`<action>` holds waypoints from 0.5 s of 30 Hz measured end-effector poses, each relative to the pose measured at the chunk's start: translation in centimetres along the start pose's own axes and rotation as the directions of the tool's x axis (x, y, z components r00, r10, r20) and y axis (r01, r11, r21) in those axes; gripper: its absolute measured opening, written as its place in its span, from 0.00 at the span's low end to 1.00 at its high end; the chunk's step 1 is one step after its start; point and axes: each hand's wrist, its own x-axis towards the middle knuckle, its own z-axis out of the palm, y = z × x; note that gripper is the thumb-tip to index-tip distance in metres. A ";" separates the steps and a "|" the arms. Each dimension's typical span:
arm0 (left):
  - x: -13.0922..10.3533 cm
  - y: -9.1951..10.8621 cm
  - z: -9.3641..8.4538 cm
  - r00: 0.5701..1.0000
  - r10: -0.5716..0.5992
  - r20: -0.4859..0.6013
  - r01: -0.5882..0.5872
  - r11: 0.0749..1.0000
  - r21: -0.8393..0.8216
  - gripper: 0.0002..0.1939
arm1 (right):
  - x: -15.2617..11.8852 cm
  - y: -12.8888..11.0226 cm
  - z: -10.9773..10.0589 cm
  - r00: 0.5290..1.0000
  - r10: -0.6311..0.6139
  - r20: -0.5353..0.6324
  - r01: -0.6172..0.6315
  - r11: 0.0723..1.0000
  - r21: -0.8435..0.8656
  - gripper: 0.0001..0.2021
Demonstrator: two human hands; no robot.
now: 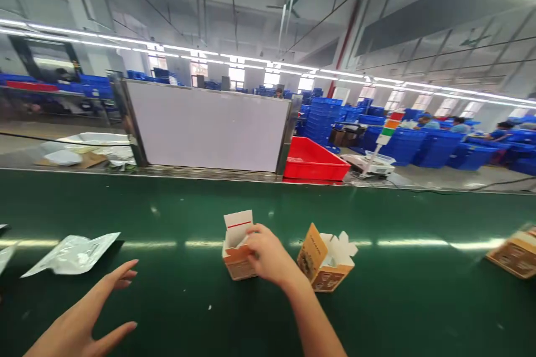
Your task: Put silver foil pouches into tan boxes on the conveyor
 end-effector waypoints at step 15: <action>-6.9 -6.5 -15.2 0.524 -0.845 0.105 0.842 0.533 0.088 0.21 | 8.2 -8.1 11.5 0.978 -0.159 -0.136 0.190 0.948 0.255 0.12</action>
